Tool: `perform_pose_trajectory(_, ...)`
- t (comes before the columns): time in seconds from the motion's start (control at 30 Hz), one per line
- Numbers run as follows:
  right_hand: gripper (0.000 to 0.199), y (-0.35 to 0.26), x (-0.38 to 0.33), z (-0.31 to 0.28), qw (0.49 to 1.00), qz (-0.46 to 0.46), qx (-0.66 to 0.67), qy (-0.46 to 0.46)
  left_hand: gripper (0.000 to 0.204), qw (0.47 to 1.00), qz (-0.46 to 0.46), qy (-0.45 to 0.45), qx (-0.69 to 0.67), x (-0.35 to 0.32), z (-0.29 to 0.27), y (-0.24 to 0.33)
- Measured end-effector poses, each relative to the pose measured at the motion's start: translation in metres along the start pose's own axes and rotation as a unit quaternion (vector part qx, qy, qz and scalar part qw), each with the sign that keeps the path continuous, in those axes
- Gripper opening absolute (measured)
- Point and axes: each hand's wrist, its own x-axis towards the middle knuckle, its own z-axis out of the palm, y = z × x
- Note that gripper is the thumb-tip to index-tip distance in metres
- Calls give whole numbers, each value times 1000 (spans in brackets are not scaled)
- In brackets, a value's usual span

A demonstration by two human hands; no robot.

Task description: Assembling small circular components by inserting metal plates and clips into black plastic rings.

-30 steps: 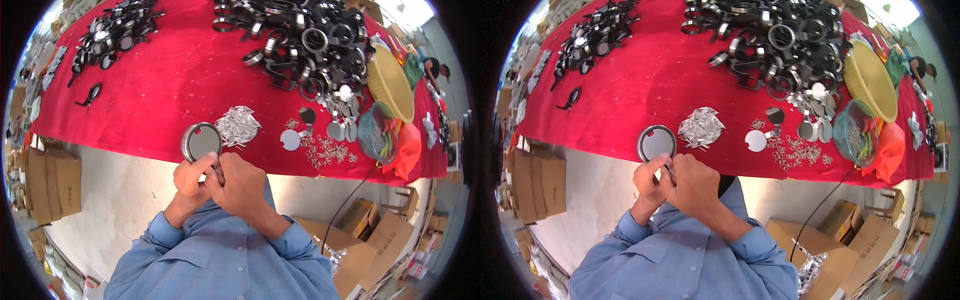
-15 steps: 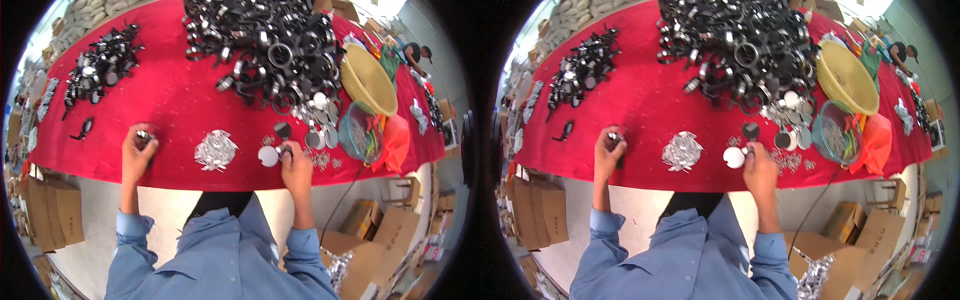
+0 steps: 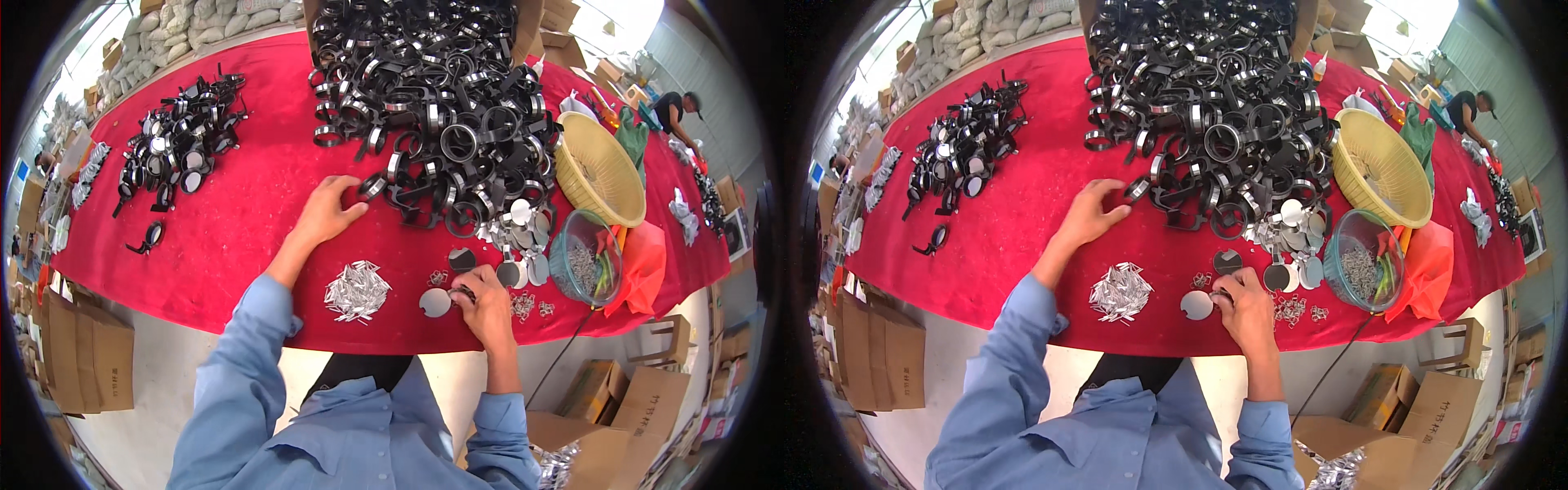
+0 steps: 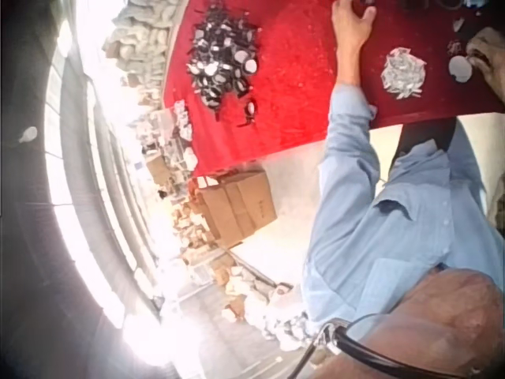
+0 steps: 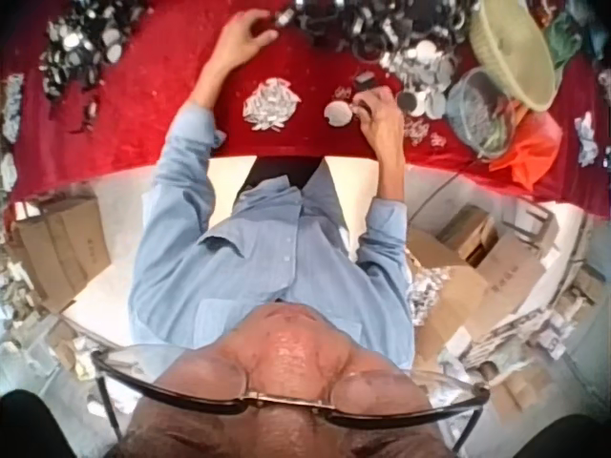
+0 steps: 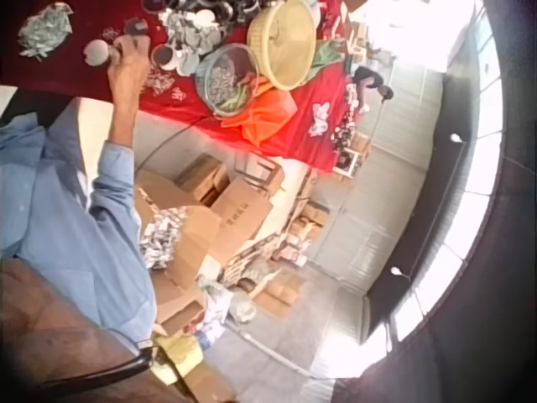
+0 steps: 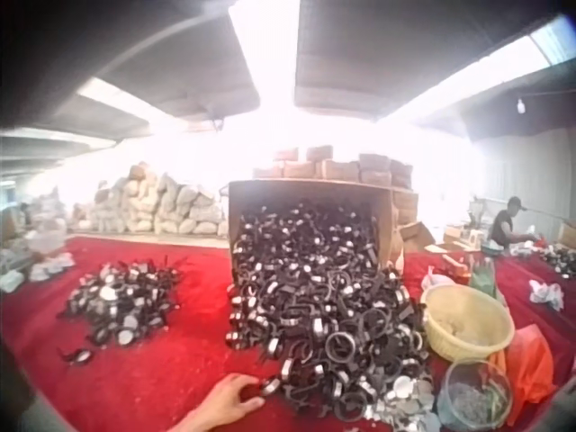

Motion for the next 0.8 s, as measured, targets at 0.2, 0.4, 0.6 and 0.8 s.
perform_pose_trajectory(0.2,22,-24,1,1,1000,-24,-9,-8,26,996,-28,-72,-49,23,9,-25)
perform_pose_trajectory(0.4,24,-37,-18,1,997,-70,8,-41,35,925,-204,-39,-319,-12,-30,-24)
perform_pose_trajectory(0.6,23,-35,-31,0,997,-54,29,-36,31,916,-188,57,-349,-76,-88,-14)
perform_pose_trajectory(0.8,13,-24,-50,4,995,41,84,35,44,900,-168,63,-396,-145,-108,32)
